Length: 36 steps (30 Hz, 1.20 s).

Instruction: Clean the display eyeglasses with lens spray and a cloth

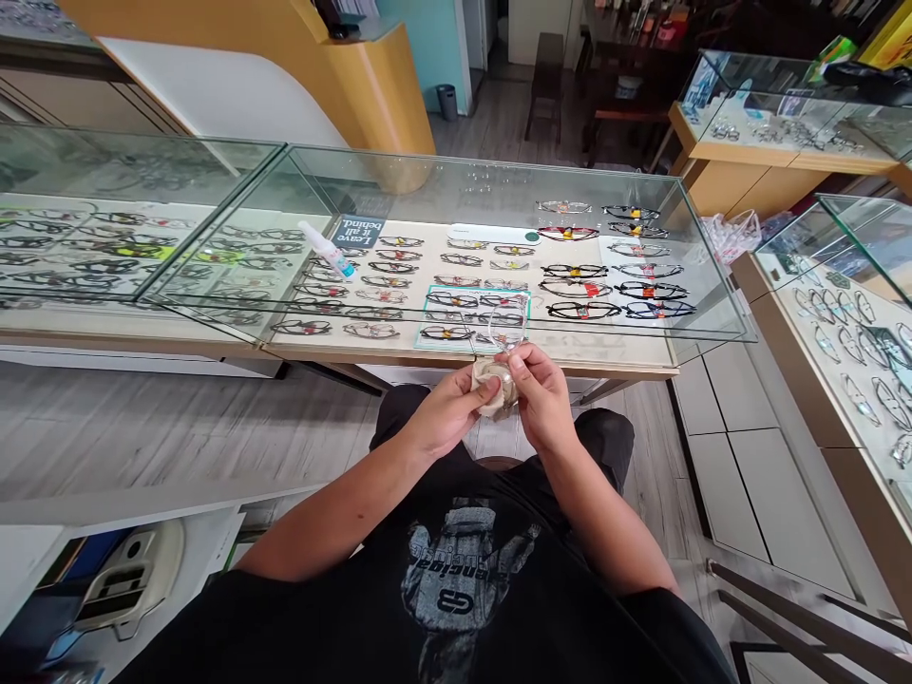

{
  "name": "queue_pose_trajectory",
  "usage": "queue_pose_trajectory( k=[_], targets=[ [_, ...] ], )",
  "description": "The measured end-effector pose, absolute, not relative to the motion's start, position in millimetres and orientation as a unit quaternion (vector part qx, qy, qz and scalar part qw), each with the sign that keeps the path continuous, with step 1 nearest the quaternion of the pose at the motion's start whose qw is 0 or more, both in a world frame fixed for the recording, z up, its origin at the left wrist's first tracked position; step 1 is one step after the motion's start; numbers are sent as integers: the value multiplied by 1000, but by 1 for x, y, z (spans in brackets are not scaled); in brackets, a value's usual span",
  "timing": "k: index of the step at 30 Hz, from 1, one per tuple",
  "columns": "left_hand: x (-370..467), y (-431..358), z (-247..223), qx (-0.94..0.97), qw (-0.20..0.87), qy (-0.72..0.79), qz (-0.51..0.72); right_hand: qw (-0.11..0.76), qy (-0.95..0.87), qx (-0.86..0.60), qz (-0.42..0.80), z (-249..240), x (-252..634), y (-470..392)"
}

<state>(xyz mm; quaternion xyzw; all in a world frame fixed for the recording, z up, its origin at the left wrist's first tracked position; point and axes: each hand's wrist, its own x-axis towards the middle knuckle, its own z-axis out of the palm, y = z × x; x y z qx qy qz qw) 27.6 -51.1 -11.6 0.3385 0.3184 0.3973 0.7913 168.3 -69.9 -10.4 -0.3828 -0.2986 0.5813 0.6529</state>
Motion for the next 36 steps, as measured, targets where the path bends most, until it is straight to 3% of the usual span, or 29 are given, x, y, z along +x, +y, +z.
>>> queue_pose_trajectory(
  k=[26,36],
  targets=[
    [35,-51,-12,272,802,309,433,656,-320,-355,584,-15,160,-68],
    [22,-47,-15,356,778,315,411,656,-312,-367,581,-13,166,-67]
  ],
)
